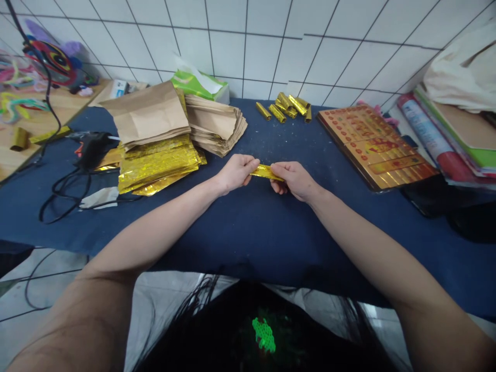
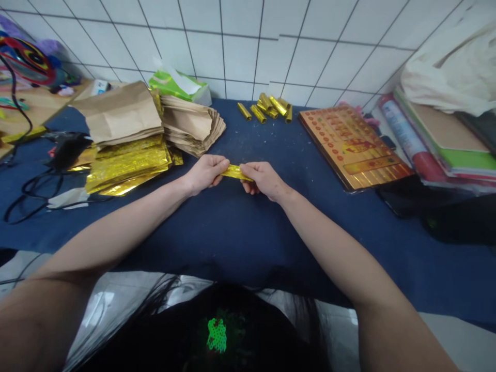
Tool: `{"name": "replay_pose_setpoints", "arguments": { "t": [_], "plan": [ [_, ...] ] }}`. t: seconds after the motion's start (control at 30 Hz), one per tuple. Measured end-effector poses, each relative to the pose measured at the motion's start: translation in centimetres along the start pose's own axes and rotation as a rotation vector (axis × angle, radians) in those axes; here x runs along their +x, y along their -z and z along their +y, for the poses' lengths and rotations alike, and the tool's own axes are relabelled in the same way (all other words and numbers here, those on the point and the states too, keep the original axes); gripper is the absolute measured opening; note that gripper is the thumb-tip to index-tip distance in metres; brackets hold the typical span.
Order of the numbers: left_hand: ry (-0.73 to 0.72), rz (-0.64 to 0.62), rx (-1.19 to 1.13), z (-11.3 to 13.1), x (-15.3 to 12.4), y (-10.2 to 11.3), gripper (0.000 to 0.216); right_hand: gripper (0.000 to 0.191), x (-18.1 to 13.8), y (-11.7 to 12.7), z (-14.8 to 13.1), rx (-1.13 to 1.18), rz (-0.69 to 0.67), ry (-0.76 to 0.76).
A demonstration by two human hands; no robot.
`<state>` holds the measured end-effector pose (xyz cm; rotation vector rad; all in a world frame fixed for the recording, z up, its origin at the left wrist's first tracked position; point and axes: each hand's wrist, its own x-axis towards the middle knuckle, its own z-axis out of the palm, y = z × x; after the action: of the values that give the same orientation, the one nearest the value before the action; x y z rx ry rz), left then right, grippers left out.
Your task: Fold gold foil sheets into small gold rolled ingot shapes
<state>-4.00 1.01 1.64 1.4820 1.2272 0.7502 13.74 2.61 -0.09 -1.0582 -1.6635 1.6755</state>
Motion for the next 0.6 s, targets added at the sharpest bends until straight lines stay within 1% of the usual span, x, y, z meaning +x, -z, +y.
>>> {"name": "replay_pose_setpoints", "arguments": {
  "t": [0.3,0.6],
  "plan": [
    [0.0,0.003,-0.019,-0.45,0.3,0.02,0.034,0.039,0.22,-0.07,0.15,-0.011,0.006,0.02],
    [-0.011,0.008,-0.019,-0.47,0.44,-0.02,0.034,0.038,0.16,-0.41,-0.14,-0.013,0.06,0.041]
  ]
}}
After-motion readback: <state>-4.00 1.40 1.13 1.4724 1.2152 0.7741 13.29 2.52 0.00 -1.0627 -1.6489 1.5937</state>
